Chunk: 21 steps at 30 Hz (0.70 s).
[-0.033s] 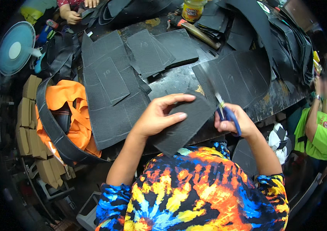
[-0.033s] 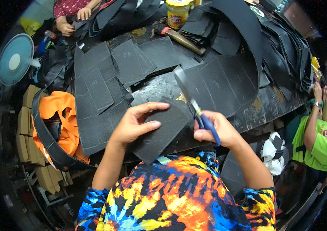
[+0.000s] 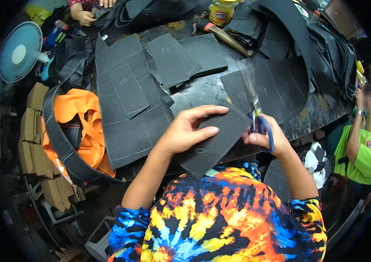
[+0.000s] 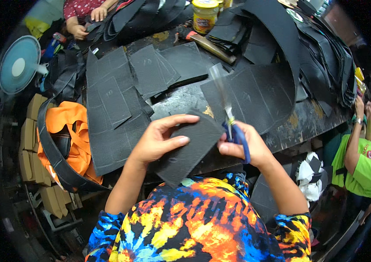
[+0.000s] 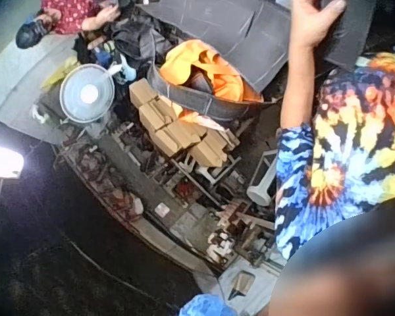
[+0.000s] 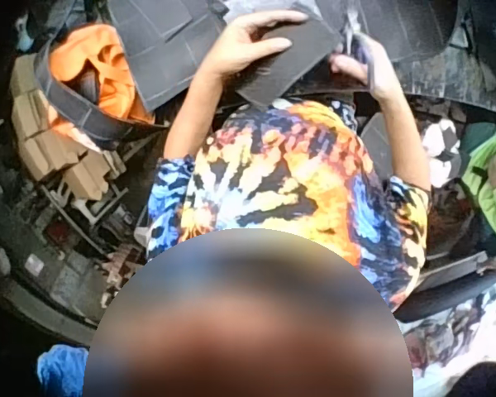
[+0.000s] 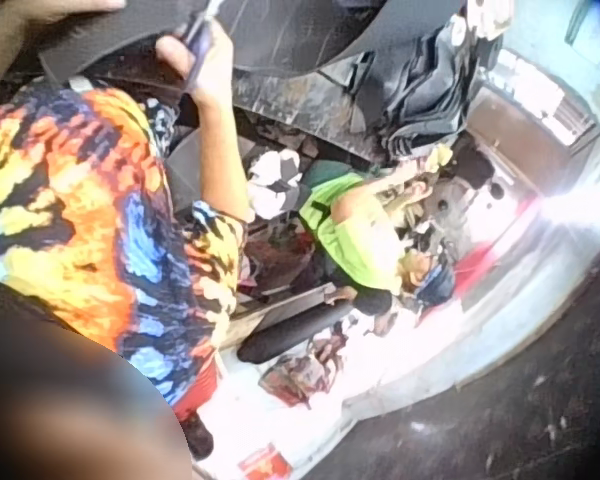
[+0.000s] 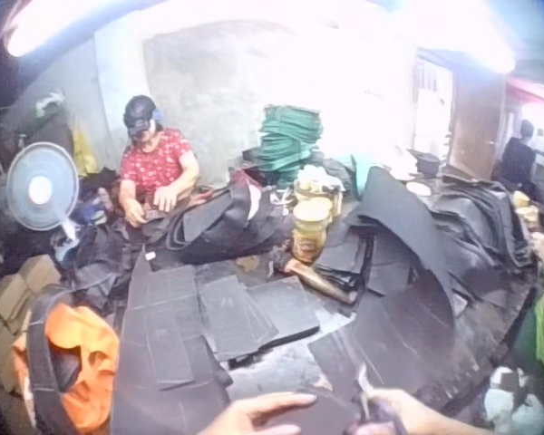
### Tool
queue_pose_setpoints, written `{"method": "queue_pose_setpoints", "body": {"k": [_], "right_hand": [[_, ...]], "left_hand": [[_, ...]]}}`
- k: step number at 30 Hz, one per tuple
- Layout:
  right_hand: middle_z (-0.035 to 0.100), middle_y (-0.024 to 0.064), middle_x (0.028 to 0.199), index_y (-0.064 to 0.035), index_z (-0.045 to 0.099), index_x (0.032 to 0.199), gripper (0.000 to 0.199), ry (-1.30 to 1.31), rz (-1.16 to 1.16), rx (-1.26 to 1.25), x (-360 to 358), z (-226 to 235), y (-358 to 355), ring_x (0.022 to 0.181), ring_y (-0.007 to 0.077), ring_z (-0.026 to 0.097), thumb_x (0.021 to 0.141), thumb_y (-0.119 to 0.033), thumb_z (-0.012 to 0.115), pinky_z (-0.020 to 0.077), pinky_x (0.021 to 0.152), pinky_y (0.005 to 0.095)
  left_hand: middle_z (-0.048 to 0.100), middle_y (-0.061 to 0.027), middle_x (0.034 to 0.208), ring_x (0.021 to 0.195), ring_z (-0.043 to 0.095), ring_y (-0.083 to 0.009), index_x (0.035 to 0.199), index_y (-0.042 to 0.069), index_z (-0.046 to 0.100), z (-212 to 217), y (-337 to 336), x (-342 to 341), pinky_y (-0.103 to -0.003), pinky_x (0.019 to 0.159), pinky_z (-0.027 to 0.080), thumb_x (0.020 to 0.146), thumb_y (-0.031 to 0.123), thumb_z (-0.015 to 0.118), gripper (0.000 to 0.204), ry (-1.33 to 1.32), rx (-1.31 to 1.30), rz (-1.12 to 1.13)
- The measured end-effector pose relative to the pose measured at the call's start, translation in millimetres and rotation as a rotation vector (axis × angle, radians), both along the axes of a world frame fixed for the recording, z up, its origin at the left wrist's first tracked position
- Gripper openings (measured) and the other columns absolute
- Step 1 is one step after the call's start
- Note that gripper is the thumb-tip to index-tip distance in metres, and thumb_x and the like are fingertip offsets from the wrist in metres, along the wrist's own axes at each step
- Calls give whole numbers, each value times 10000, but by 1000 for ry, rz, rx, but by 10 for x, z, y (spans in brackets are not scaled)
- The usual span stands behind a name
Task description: The person uses scissors to cut a large sheet of black material into smaller rectangular pieces. They repeatedly position the material, cut along marked lines, and set the cut pieces aside on the table.
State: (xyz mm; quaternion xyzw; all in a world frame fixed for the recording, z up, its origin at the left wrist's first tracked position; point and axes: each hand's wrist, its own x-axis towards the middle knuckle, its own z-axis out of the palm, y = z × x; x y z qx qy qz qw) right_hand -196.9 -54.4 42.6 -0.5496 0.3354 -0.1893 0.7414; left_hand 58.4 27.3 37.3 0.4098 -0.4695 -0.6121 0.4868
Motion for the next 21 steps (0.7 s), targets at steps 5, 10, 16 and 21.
{"method": "queue_pose_setpoints", "body": {"k": [5,10,16,21], "right_hand": [[546,-64,832,-58,595,1005,360,106,-261,-188,127,54,-169,738,36,501,751,-141,836,411,669,195],[564,-28,827,-38,588,996,332,62,-217,-170,108,65,-192,747,72,552,760,-129,803,455,674,239],[563,-14,825,-22,586,1003,338,79,-207,-125,97,-20,-137,730,89,555,756,-130,788,474,660,255],[561,-8,851,-10,587,1025,374,89,-212,-119,124,-85,-144,757,90,549,736,-126,793,469,675,253]], "left_hand": [[685,-89,1068,883,646,-185,1165,6,638,75,-411,349,-348,787,526,816,132,767,393,-420,-83,409],[707,-153,854,773,687,-297,952,5,656,-66,-895,1146,-404,709,539,719,383,835,478,-1228,81,826],[698,-125,730,735,696,-289,770,35,691,-267,-899,1200,-402,668,536,703,369,843,372,-1125,192,837],[657,-61,664,620,634,-159,744,34,683,-156,-846,1148,-319,605,506,759,217,818,227,-849,-5,955]]}}
